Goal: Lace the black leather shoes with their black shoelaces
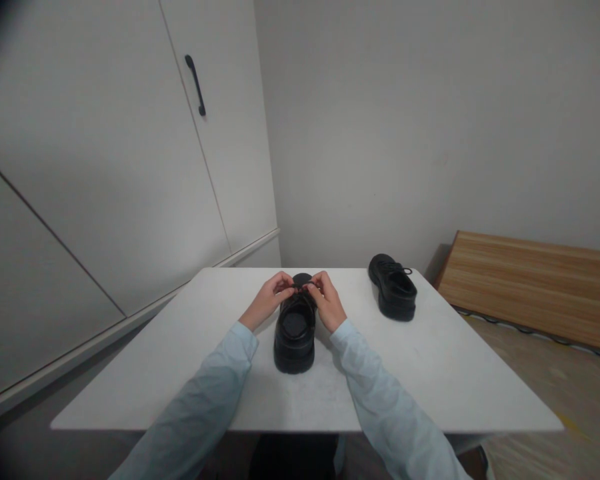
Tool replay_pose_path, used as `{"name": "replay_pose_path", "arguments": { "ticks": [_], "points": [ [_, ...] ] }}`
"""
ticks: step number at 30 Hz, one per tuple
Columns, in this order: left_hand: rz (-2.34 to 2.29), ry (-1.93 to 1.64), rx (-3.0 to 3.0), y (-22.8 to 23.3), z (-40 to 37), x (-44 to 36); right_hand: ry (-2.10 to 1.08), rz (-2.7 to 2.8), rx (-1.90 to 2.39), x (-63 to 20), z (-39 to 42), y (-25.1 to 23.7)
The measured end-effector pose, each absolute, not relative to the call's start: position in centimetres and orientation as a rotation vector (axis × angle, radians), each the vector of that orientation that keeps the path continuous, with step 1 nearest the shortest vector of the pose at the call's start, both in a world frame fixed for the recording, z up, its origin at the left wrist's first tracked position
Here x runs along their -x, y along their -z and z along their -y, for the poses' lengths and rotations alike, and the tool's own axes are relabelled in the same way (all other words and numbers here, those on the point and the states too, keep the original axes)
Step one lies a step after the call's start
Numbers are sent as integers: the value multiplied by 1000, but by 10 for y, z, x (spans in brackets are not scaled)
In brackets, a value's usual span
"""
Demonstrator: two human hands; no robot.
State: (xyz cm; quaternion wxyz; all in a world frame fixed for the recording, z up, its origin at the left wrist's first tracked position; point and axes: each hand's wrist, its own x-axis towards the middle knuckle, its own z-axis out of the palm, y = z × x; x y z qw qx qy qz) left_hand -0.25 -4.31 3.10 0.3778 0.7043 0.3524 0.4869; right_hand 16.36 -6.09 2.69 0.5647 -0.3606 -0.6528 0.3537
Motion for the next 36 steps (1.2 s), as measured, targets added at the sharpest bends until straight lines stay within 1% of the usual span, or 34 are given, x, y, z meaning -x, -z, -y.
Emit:
{"name": "replay_pose_path", "arguments": {
  "ticks": [3, 10, 15, 20, 23, 25, 30, 36],
  "points": [
    [-920, -1298, -1784, -30, 42, 3, -848, 1530, 833, -163, 63, -29],
    [-849, -1353, -1698, -32, 44, 0, -1003, 1452, 755, -161, 66, -32],
    [-886, -1395, -1662, -32, 44, 2, -1034, 1272, 618, -165, 62, -32],
    [-687, -1366, -1454, -26, 42, 4, -1111, 1095, 464, -177, 58, -39],
    [-504, -1311, -1322, -26, 44, 4, -1139, 1069, 499, -183, 57, -43],
    [-459, -1291, -1256, -28, 46, 4, -1156, 1086, 570, -185, 57, -44],
    [-550, -1309, -1229, -34, 49, 6, -1217, 1194, 709, -185, 58, -43],
    [-677, -1349, -1254, -33, 45, 10, -1435, 1354, 822, -186, 63, -49]
  ]
}}
